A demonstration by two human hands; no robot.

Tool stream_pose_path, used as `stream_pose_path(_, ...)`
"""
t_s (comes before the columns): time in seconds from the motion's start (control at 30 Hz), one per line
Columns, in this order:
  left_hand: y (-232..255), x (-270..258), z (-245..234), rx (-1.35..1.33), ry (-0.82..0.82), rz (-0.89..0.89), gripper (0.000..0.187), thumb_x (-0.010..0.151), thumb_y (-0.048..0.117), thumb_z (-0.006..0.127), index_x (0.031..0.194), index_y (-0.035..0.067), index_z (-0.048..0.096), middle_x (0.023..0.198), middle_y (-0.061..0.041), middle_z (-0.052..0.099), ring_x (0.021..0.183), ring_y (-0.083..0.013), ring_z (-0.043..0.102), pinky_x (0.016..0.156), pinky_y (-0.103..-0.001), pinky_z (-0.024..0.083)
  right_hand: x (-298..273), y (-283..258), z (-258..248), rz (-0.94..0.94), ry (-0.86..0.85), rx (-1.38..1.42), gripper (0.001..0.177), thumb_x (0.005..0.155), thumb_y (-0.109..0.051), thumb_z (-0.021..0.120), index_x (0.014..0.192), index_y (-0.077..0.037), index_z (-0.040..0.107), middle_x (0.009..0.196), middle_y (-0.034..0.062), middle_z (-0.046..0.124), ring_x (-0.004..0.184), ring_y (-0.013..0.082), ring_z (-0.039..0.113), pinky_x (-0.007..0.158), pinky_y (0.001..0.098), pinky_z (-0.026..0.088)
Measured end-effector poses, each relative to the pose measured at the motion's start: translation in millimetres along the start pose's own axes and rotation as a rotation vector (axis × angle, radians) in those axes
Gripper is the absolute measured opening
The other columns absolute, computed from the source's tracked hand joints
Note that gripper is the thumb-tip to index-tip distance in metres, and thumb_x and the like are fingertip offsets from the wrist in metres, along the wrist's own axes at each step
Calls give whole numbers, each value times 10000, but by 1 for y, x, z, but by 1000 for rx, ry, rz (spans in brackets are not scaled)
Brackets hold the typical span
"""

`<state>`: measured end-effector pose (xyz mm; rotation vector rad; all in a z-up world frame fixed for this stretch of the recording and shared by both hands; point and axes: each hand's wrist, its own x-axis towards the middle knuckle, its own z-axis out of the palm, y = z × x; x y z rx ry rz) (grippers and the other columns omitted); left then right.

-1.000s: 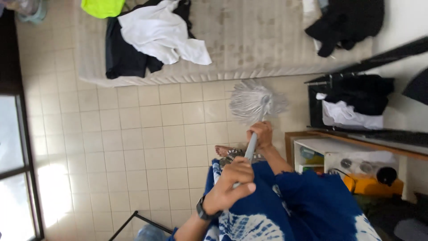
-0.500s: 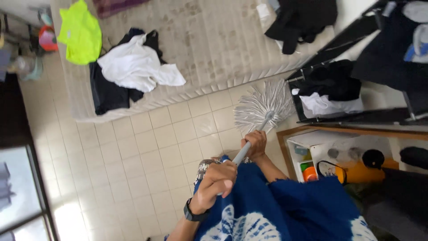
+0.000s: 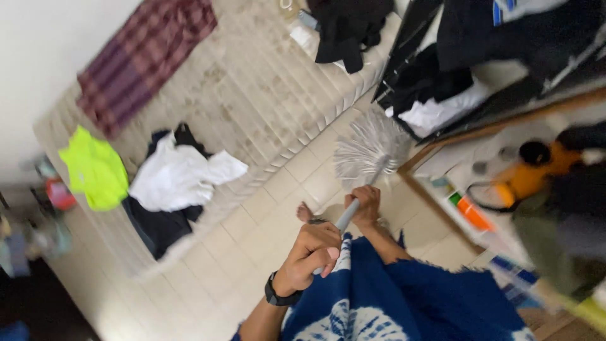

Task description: The person mops a tiled floor using a white string mop. They move the mop back and forth across the room, covering areas near a desk, a mattress, and a window.

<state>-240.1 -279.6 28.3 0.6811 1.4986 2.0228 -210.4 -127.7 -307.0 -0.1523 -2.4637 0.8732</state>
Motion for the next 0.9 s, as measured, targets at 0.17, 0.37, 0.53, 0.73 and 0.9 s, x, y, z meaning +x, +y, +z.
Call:
stream_pose_path(0.17, 45, -35, -52, 8, -38, 8, 545, 1063, 281, 471, 537, 143, 432, 532, -4, 460, 520, -200, 406, 764, -376, 378, -13, -76, 34, 130, -38, 100, 213, 695, -57, 544, 549, -147, 418, 555, 43, 469, 599, 273, 486, 657, 433, 319)
stream_pose_path(0.37, 65, -81, -87, 171, -295, 88, 542, 1091, 271, 493, 594, 92, 372, 530, -25, 348, 457, -208, 346, 721, -383, 428, -24, -160, 75, 35, -124, 265, 323, 712, -60, 568, 503, -156, 342, 476, -7, 365, 486, 172, 356, 600, 364, 301)
stream_pose_path(0.53, 53, -90, -87, 215, -314, 132, 527, 1090, 256, 519, 619, 99, 346, 544, -29, 337, 452, -202, 315, 687, -379, 417, -26, -146, 87, -7, -221, 211, 222, 645, -116, 628, 475, -141, 487, 495, -2, 511, 544, 181, 506, 702, 373, 358)
stream_pose_path(0.73, 6, -105, -93, 182, -267, 101, 536, 1056, 373, 464, 587, 115, 440, 554, -10, 446, 496, -179, 396, 767, -406, 465, -28, -105, 69, 74, -115, -112, 238, 606, -197, 553, 445, -275, 395, 403, -83, 384, 434, 100, 368, 613, 347, 386)
stream_pose_path(0.9, 20, -126, -47, 115, -269, 71, 509, 1040, 196, 468, 536, 134, 426, 500, 14, 488, 474, -164, 394, 748, -369, 441, -46, -129, 22, 200, 191, 190, 343, 710, -54, 551, 512, -135, 283, 474, 3, 295, 470, 176, 278, 600, 382, 288)
